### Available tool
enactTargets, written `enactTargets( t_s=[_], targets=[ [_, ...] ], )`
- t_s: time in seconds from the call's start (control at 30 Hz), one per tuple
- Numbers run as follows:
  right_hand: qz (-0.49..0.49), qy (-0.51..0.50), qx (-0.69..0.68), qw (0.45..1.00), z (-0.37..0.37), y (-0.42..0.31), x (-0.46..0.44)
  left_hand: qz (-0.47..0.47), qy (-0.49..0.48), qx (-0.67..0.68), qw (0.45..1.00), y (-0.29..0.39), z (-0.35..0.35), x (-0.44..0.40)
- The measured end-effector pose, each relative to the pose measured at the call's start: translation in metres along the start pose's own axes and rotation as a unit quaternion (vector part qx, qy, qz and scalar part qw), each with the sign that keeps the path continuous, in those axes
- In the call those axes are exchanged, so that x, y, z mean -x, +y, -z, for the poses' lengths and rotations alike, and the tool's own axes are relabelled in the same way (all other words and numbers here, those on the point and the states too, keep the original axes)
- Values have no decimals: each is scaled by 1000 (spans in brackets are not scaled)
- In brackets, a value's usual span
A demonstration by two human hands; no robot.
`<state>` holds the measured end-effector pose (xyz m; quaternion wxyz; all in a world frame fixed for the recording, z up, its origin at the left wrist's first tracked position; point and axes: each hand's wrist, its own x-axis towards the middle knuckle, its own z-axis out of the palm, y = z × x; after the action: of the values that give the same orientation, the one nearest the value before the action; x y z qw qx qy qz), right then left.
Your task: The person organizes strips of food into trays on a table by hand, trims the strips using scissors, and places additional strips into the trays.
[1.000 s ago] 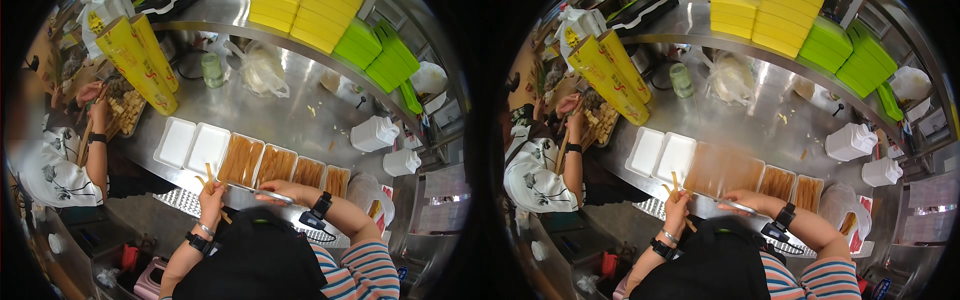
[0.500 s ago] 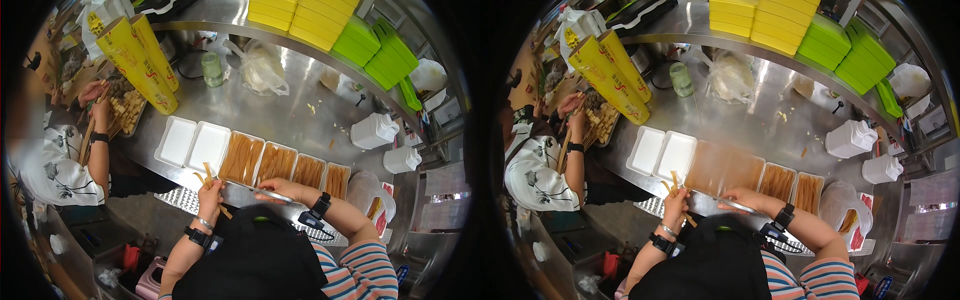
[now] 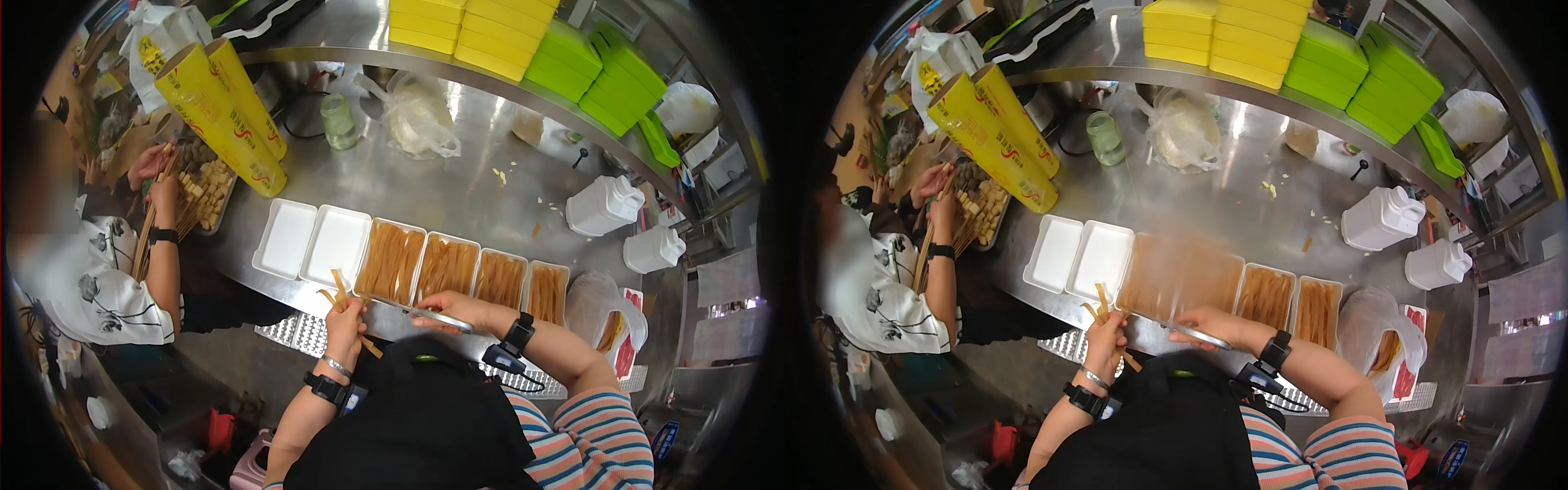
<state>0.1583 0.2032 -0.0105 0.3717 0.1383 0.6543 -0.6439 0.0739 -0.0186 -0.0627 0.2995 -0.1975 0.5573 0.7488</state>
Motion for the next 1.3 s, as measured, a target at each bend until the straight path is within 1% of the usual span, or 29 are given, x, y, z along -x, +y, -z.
enactTargets(
  t_s=[0.07,0.17,0.23,0.27,0.3,0.37,0.5,0.53,0.6,0.63,0.7,0.77,0.87,0.9,0.93,0.97,1.03,1.07,1.1,1.17,1.27,1.3],
  targets=[
    [6,-4,-17,1000,0,2,3,-3,-6,-9,1000,2,1,2],
    [7,-1,16,1000,0,-3,15,-14,-14,-33,999,5,10,7],
    [29,28,70,997,1,0,28,-45,-28,-63,997,14,19,19],
    [29,21,58,998,3,6,33,-46,-19,-90,995,21,21,27],
    [34,27,56,997,2,9,40,-54,-31,-99,993,23,29,31],
    [33,44,29,998,-1,12,59,-50,-41,-90,994,31,39,40],
    [96,81,34,991,-10,35,68,-56,-61,-90,992,46,42,48],
    [98,83,28,991,-10,41,68,-59,-61,-95,992,51,41,48],
    [32,60,20,997,-13,30,74,-69,-56,-97,991,58,37,47],
    [34,60,17,997,-15,30,73,-69,-55,-101,991,62,37,47],
    [75,97,50,991,-19,32,70,-76,-67,-109,989,71,34,43],
    [96,119,31,988,-23,42,69,-73,-71,-114,988,82,25,45],
    [126,166,0,978,-25,62,73,-106,-92,-159,977,100,10,40],
    [133,183,-15,974,-27,69,75,-108,-97,-163,976,108,3,35],
    [122,205,-43,970,-30,75,77,-133,-104,-207,964,117,-4,28],
    [168,234,-64,956,-34,81,74,-154,-110,-250,950,126,-11,20],
    [88,231,-151,957,-42,70,86,-181,-141,-298,926,147,-32,-2],
    [87,235,-153,956,-48,70,84,-196,-140,-327,914,157,-45,-13],
    [95,261,-180,944,-56,73,81,-213,-140,-352,901,164,-59,-27],
    [95,297,-226,923,-70,73,79,-237,-182,-380,875,168,-75,-70],
    [85,314,-241,915,-96,69,81,-194,-201,-403,872,164,-96,-116],
    [67,336,-272,899,-106,64,82,-183,-208,-406,871,160,-97,-125]
  ],
)
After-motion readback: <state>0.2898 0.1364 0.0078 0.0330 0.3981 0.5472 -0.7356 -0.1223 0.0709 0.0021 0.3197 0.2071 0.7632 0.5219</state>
